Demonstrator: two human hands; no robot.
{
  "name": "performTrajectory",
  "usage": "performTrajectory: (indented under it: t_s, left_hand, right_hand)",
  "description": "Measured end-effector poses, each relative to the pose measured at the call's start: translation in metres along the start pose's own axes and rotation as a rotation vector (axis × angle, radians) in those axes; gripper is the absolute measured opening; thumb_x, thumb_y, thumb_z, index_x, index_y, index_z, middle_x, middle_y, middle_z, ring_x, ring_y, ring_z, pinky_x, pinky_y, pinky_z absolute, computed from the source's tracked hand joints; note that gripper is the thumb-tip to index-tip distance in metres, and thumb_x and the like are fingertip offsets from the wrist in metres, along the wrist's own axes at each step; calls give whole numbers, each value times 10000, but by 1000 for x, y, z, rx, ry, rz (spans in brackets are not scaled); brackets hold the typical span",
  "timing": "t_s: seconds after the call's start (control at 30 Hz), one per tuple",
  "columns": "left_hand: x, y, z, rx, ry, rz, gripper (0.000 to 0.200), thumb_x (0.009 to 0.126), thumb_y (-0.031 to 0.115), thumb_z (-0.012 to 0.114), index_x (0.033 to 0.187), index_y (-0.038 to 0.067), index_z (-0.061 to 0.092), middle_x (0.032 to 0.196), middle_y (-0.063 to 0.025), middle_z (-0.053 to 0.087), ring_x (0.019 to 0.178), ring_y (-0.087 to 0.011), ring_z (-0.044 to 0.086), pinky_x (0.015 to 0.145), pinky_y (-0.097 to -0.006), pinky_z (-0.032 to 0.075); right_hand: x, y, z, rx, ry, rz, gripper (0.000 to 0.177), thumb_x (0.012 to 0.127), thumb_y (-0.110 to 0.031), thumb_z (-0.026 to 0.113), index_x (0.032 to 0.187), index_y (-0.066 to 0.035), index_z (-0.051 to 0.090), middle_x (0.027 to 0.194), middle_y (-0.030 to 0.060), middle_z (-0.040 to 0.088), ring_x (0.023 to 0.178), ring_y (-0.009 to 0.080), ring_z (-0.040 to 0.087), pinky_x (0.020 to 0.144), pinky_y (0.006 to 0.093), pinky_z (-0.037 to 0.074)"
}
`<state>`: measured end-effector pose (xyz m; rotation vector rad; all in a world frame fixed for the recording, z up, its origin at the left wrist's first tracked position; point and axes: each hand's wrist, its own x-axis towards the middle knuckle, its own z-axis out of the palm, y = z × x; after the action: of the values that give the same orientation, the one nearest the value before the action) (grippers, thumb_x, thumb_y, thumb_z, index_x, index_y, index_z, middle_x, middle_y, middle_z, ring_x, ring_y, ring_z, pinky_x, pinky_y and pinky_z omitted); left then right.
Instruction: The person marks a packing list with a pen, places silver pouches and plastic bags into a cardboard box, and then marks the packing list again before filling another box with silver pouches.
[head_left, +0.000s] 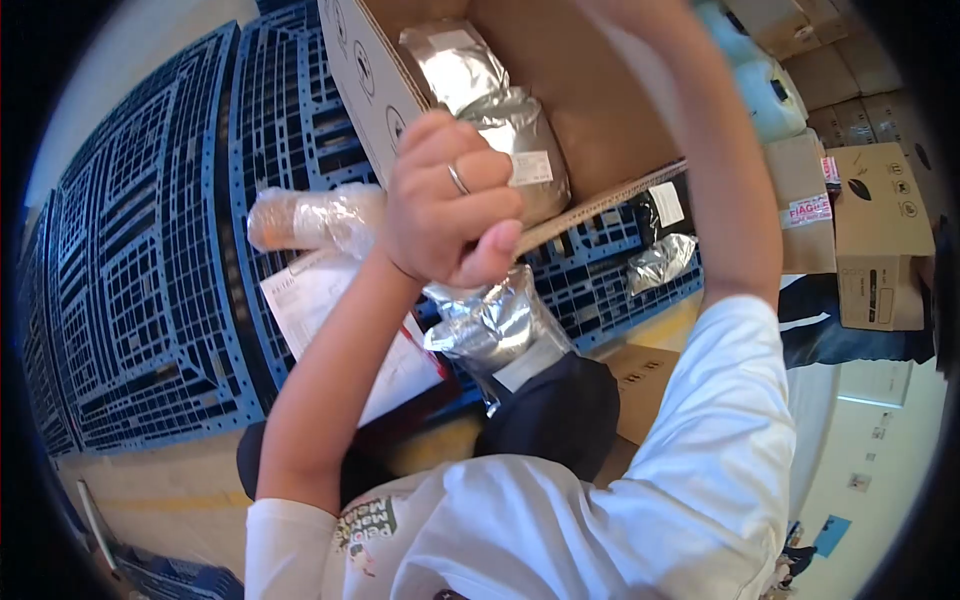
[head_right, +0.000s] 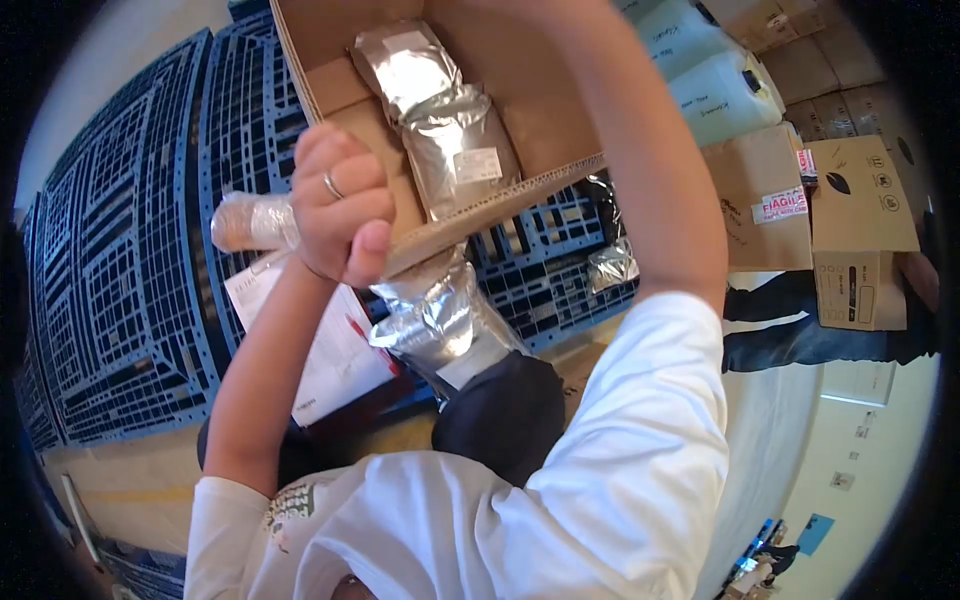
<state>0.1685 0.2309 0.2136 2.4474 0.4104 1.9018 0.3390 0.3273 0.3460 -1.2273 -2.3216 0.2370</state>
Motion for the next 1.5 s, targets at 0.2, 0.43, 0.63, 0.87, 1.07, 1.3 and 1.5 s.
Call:
performTrajectory:
  t_s: [0.2,0.43,0.63,0.87,1.07,1.3,1.5]
  left_hand:
    - [2,2,1,12,-31,-13,224,754,259,506,592,106,532,633,-16,496,600,-210,480,658,-340,373]
    - [5,8,-6,53,-65,1,244,769,242,494,582,87,513,608,-30,451,580,-226,440,632,-342,348]
    - [7,10,-16,49,-217,-75,234,772,256,512,617,80,524,667,-50,482,669,-247,468,689,-346,355]
    - [-9,33,-80,3,105,-487,221,884,233,449,943,39,535,1096,-166,531,1086,-280,484,954,-412,341]
    - [-109,74,-156,-94,401,-1195,168,936,185,448,913,40,531,811,-22,510,778,-90,480,772,-233,376]
    - [-103,67,-174,-84,54,-1147,148,934,133,494,959,7,568,778,-7,533,741,-77,496,710,-206,391]
    - [-109,66,-171,-260,-30,-1268,153,939,126,488,985,9,575,793,-2,532,749,-75,496,720,-220,398]
  right_hand:
    - [-215,-7,15,606,625,-44,315,878,-108,521,582,-83,417,558,24,417,474,119,378,471,248,343]
    - [-317,46,160,487,-957,721,739,661,-545,747,1121,7,575,979,161,641,818,239,621,741,322,495]
    - [-283,-27,154,497,-546,-45,222,835,-294,589,796,-88,663,702,113,615,668,328,594,601,411,464]
    - [-257,-84,-9,161,-339,-157,110,755,-196,647,736,-97,603,695,68,579,633,254,582,544,362,443]
    - [-261,-108,-93,51,828,372,408,878,-254,563,1117,76,579,894,128,616,760,163,565,659,263,431]
    - [-60,-60,-95,-108,650,-141,176,858,-182,584,878,-15,632,759,113,550,655,233,516,604,307,410]
    - [23,5,-41,-694,28,433,239,804,-204,550,965,-89,684,976,122,660,886,285,641,737,388,517]
